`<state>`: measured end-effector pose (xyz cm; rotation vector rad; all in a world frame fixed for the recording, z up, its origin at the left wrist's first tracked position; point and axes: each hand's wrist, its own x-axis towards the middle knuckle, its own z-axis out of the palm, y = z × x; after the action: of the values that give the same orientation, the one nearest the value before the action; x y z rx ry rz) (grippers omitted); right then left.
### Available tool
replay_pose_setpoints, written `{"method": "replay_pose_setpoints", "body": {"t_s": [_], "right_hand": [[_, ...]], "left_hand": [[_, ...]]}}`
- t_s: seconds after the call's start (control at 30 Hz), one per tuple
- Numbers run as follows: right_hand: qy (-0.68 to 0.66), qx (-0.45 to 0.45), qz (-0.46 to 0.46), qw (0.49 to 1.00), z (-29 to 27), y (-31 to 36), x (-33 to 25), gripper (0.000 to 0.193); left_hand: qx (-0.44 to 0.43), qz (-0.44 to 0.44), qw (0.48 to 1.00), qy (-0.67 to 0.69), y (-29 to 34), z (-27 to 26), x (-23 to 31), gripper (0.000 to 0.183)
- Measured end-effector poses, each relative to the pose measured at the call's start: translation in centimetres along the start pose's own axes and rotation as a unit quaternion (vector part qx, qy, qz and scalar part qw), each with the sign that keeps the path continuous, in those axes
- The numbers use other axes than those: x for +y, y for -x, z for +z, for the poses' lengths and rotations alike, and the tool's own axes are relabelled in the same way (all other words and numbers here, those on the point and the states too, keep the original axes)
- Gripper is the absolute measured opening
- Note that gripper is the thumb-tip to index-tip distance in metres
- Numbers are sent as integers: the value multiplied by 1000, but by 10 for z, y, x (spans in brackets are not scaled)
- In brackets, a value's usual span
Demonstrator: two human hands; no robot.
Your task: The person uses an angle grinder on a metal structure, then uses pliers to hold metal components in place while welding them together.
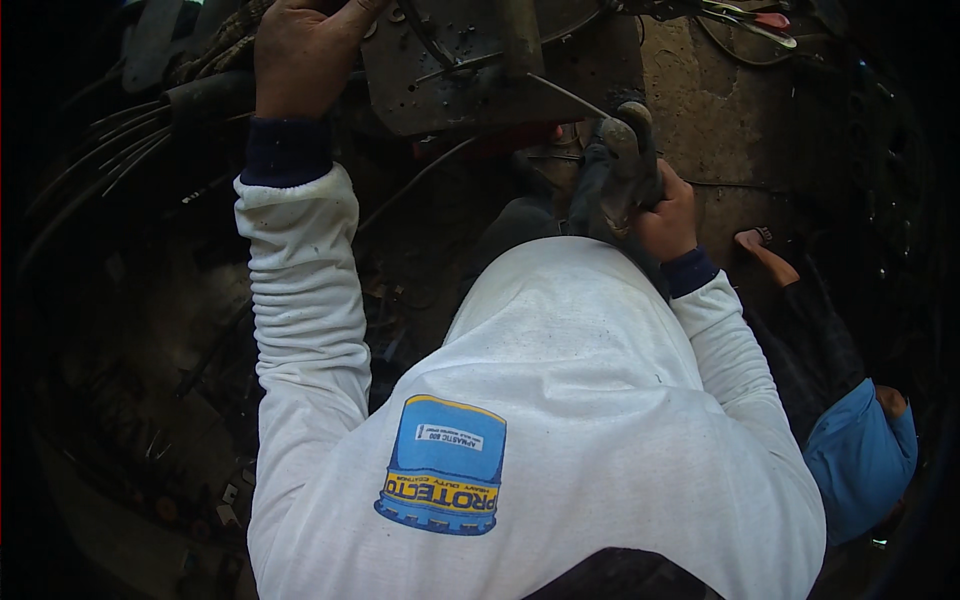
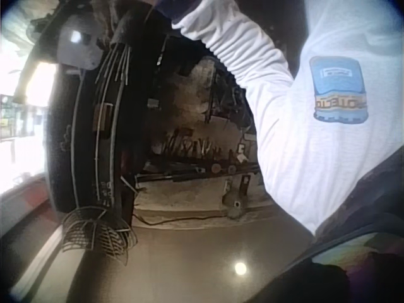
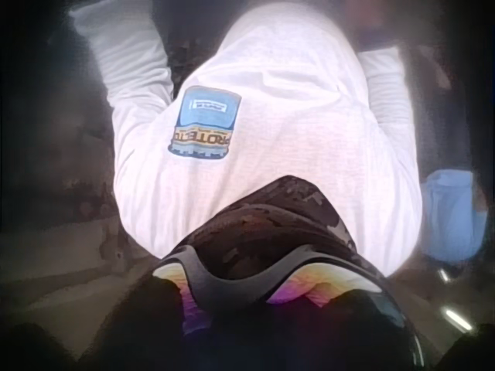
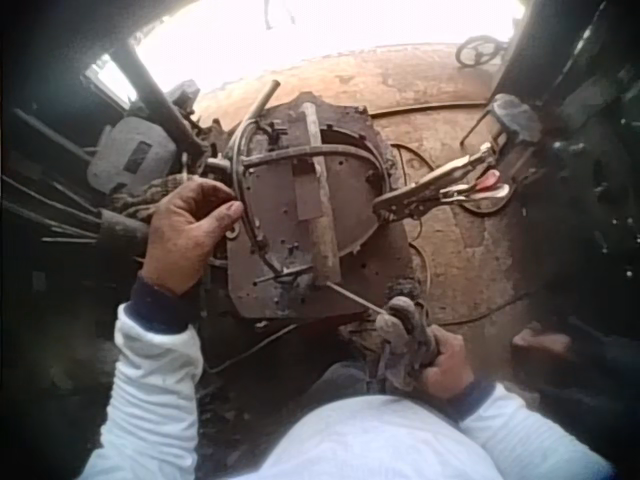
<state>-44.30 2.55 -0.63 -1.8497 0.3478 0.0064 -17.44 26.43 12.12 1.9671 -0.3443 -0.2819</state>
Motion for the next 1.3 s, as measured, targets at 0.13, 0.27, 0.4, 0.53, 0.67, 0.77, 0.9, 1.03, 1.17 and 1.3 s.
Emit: {"method": "replay_pose_setpoints", "body": {"t_s": [0.13,0.27,0.4,0.53,0.67,0.77,0.9,1.03,1.17,1.3], "right_hand": [[1,6,-11,1000,3,-1,-2,29],[1,9,-12,1000,4,-3,-1,29],[-3,6,-10,1000,3,-5,-6,28],[-6,7,-11,1000,3,-6,-6,28],[-13,6,-2,1000,6,-7,-2,28],[1,2,-8,1000,9,-10,-5,29],[-12,-7,0,1000,12,-13,-14,37],[-34,-21,25,999,13,-14,-10,42],[-37,-21,12,999,9,-18,-13,41],[-55,-26,9,998,10,-18,-13,41]], "left_hand": [[15,12,1000,-18,0,2,-3,9],[12,-17,1000,-20,-1,2,0,10],[13,59,994,-95,-3,-9,-21,23],[14,51,996,-73,-4,-9,-25,25],[30,-12,999,-28,-3,3,-7,15],[35,-33,999,10,-2,5,-4,10],[22,-21,999,11,-2,4,-5,11],[38,-13,999,17,-1,6,-7,11],[34,-15,999,21,-2,7,-9,10],[30,-32,999,27,-2,6,-5,10]]}}
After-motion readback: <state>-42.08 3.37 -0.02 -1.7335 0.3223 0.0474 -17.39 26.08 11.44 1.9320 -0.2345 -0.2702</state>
